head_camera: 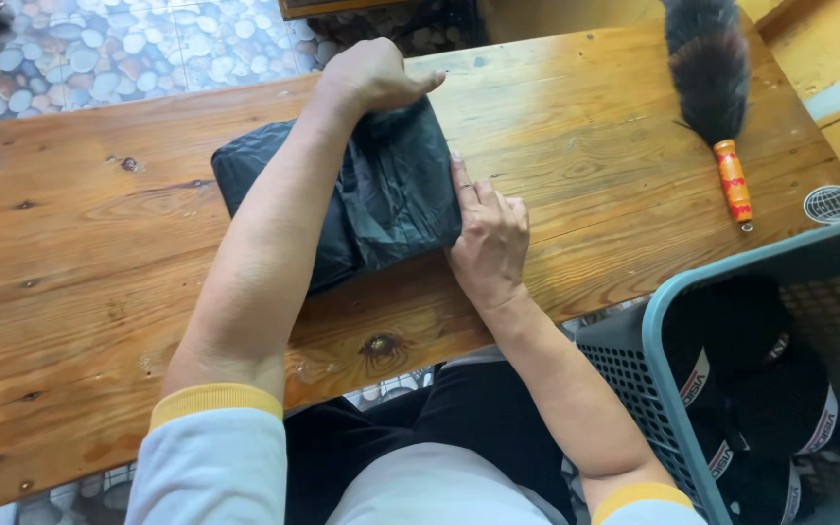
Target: The person folds a black garment on a wooden table and then inserts it into a small black pouch with a blue trim.
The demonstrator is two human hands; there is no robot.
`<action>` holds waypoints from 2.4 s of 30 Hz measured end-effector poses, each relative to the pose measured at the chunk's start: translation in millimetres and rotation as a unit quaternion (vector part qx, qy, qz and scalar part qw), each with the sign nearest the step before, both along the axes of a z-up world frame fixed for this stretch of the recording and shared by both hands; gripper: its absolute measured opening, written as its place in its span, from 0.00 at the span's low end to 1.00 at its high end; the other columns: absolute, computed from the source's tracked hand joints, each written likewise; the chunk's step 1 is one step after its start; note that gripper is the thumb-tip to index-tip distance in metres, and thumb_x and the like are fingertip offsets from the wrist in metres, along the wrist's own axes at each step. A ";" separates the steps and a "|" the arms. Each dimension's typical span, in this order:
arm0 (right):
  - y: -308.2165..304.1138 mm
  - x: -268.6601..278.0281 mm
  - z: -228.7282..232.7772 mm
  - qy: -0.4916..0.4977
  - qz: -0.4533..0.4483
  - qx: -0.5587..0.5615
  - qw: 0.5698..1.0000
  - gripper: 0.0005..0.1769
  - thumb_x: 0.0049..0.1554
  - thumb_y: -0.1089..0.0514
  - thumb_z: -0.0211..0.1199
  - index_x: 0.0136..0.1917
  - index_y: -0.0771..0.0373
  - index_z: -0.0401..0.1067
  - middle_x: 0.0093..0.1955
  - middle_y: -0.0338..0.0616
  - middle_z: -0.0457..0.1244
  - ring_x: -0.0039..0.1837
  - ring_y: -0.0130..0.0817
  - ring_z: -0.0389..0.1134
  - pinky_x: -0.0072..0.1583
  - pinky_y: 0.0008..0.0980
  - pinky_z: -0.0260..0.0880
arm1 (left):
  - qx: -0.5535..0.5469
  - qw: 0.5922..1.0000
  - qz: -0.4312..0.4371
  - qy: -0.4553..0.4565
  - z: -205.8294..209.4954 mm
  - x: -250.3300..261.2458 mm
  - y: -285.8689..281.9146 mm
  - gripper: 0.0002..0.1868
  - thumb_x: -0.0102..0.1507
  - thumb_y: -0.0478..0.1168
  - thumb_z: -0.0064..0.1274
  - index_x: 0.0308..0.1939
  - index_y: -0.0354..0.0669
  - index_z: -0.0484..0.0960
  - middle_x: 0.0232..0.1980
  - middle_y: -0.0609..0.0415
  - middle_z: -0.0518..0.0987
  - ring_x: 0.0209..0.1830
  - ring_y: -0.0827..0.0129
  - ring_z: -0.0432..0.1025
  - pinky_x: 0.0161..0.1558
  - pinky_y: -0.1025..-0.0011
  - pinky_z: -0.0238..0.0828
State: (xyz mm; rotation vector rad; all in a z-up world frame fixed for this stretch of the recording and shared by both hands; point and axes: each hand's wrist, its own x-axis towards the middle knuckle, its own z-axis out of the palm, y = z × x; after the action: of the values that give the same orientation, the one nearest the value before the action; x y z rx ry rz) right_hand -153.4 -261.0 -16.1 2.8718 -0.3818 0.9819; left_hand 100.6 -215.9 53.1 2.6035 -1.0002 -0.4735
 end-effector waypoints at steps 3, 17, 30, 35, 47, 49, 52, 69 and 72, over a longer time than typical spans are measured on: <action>0.4 -0.5 0.3 0.018 -0.016 -0.008 1.000 0.40 0.52 0.70 0.53 0.78 0.55 0.65 0.48 0.37 0.66 0.43 0.40 0.64 0.50 0.37 0.62 | 0.043 0.997 -0.008 0.069 10.4 -3.7 1.3 0.43 0.62 0.73 0.51 0.57 0.35 0.81 0.61 0.41 0.79 0.59 0.48 0.74 0.55 0.58 0.68; -1.7 -0.8 -0.2 0.041 -0.037 -0.026 0.998 0.38 0.54 0.70 0.54 0.75 0.49 0.69 0.47 0.36 0.65 0.41 0.37 0.63 0.48 0.37 0.59 | -0.117 0.981 -0.116 0.099 -60.2 17.7 2.7 0.24 0.68 0.61 0.58 0.31 0.46 0.83 0.27 0.62 0.75 0.31 0.75 0.66 0.36 0.68 0.62; -14.1 -5.7 1.8 0.145 -0.014 0.043 0.988 0.44 0.51 0.67 0.55 0.80 0.47 0.62 0.56 0.42 0.64 0.49 0.44 0.64 0.56 0.45 0.59 | -0.125 0.968 -0.141 -0.163 -101.5 10.5 -7.7 0.28 0.70 0.65 0.54 0.38 0.42 0.78 0.38 0.43 0.83 0.38 0.42 0.75 0.38 0.48 0.70; -20.6 -15.9 83.4 0.262 0.094 0.384 0.880 0.50 0.51 0.60 0.54 0.84 0.52 0.42 0.78 0.54 0.44 0.80 0.47 0.45 0.78 0.51 0.40 | -0.136 0.967 -0.142 -0.161 -98.8 8.2 -5.5 0.27 0.71 0.63 0.53 0.39 0.41 0.78 0.38 0.42 0.83 0.38 0.40 0.76 0.39 0.47 0.70; 10.1 54.5 20.9 0.247 0.064 0.166 0.952 0.39 0.70 0.39 0.33 0.83 0.68 0.43 0.86 0.57 0.38 0.86 0.49 0.35 0.82 0.46 0.33 | -0.151 0.968 -0.136 -0.147 -99.3 8.1 -7.4 0.26 0.70 0.63 0.54 0.40 0.41 0.80 0.40 0.40 0.83 0.39 0.38 0.76 0.39 0.46 0.70; 10.6 51.4 12.4 0.256 0.064 0.150 0.953 0.39 0.70 0.39 0.33 0.83 0.68 0.42 0.86 0.57 0.36 0.87 0.48 0.34 0.82 0.45 0.34 | -0.144 0.973 -0.129 -0.127 -99.9 4.7 -3.6 0.26 0.70 0.63 0.54 0.42 0.41 0.80 0.42 0.40 0.84 0.41 0.37 0.76 0.40 0.45 0.69; 6.2 51.6 3.7 0.240 0.067 0.101 0.963 0.38 0.71 0.40 0.36 0.83 0.69 0.45 0.86 0.59 0.39 0.86 0.51 0.37 0.82 0.47 0.37 | -0.151 0.971 -0.130 -0.129 -98.2 6.2 -7.0 0.27 0.70 0.64 0.54 0.40 0.42 0.80 0.42 0.40 0.84 0.41 0.38 0.76 0.40 0.45 0.69; 14.7 45.9 11.6 0.213 0.070 0.110 0.968 0.40 0.70 0.35 0.32 0.84 0.63 0.42 0.86 0.55 0.41 0.87 0.51 0.38 0.81 0.61 0.28 | -0.179 0.973 -0.099 -0.111 -102.5 9.4 -9.2 0.27 0.67 0.65 0.57 0.38 0.44 0.81 0.39 0.42 0.84 0.39 0.40 0.76 0.38 0.48 0.68; 16.5 43.5 22.2 0.211 0.081 0.125 0.966 0.40 0.68 0.28 0.34 0.86 0.47 0.40 0.86 0.65 0.40 0.86 0.60 0.37 0.80 0.66 0.24 | -0.184 0.979 -0.072 -0.042 -86.3 9.1 -8.3 0.23 0.67 0.64 0.59 0.41 0.48 0.77 0.42 0.47 0.84 0.43 0.47 0.76 0.41 0.52 0.69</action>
State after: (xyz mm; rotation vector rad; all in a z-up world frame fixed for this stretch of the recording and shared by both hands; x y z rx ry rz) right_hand -109.9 -244.5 6.1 3.2700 -0.2508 0.3292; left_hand 109.7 -224.2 -33.3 2.2466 -1.1848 -0.1886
